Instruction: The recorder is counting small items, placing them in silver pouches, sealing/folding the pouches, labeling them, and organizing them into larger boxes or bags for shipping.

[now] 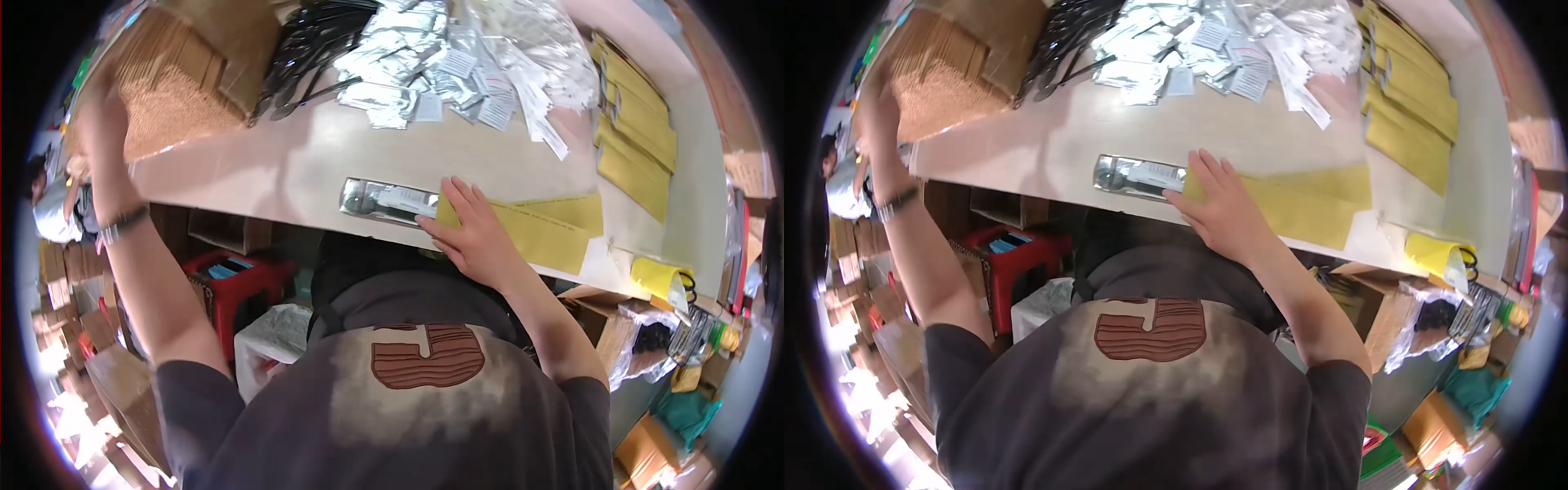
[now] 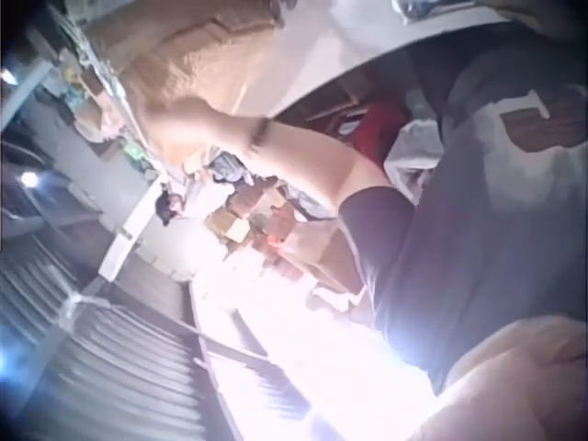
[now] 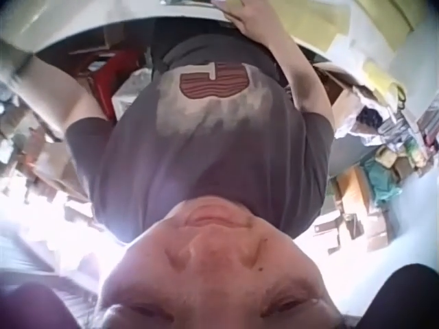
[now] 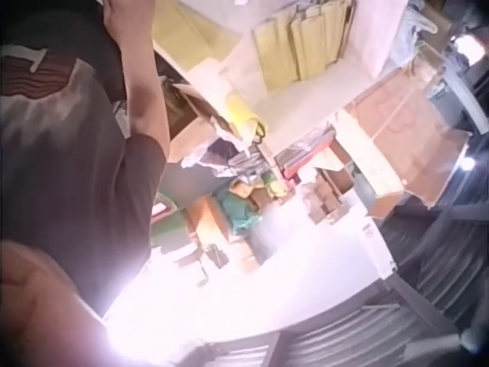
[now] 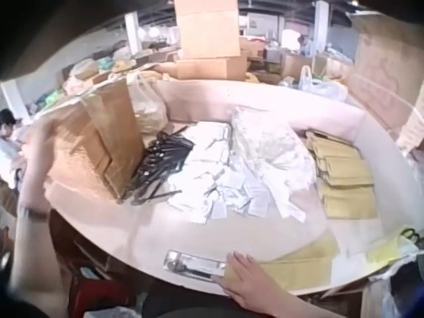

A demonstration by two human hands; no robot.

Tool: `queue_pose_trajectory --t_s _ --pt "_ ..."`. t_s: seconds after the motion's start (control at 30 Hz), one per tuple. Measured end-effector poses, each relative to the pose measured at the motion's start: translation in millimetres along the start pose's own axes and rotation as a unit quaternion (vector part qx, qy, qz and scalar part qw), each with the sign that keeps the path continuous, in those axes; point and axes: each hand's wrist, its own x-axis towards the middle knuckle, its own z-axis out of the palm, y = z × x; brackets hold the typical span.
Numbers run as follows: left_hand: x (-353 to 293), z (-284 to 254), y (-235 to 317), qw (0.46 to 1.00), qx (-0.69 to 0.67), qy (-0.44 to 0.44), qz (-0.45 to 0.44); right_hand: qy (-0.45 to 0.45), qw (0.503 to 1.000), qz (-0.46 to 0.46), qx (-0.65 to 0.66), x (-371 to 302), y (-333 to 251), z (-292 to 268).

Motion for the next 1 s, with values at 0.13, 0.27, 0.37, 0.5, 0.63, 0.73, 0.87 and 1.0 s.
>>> queue_pose_trajectory --t_s 0.13,0.27,0.37,0.5,0.63,0.73,0.87,1.0 --pt "-131.3 -52.4 107.9 0.829 -0.326 0.05 -0.451 0.018 1.0 0.003 0.01 -8.1 1.5 4.5" --pt "-221.8 -29.6 178.8 0.711 -0.499 -0.299 -0.394 0.014 1.0 0.005 0.025 -4.7 -3.3 3.0" --pt "-202.7 -19.2 193.8 0.817 -0.368 -0.425 -0.125 0.001 1.0 0.003 -0.013 -6.3 -2.2 -2.3" --pt "-198.8 5.5 200.9 0.805 -0.363 -0.441 -0.16 -0.012 0.995 -0.027 -0.097 0.7 5.3 2.4" --pt "-184.3 -1.9 304.5 0.838 -0.331 -0.403 -0.163 0.028 1.0 -0.002 -0.006 13.5 -8.6 6.1" --pt "-190.3 11.3 308.6 0.889 -0.27 -0.326 -0.172 0.031 0.998 0.031 -0.055 12.0 -12.0 -1.4" --pt "-189.1 -2.1 358.8 0.724 -0.524 -0.406 -0.191 0.026 0.998 0.025 -0.045 9.0 -5.1 2.4" --pt "-184.6 -18.1 346.0 0.815 -0.456 -0.352 -0.062 0.03 0.999 0.015 -0.033 10.0 -5.1 -11.7"
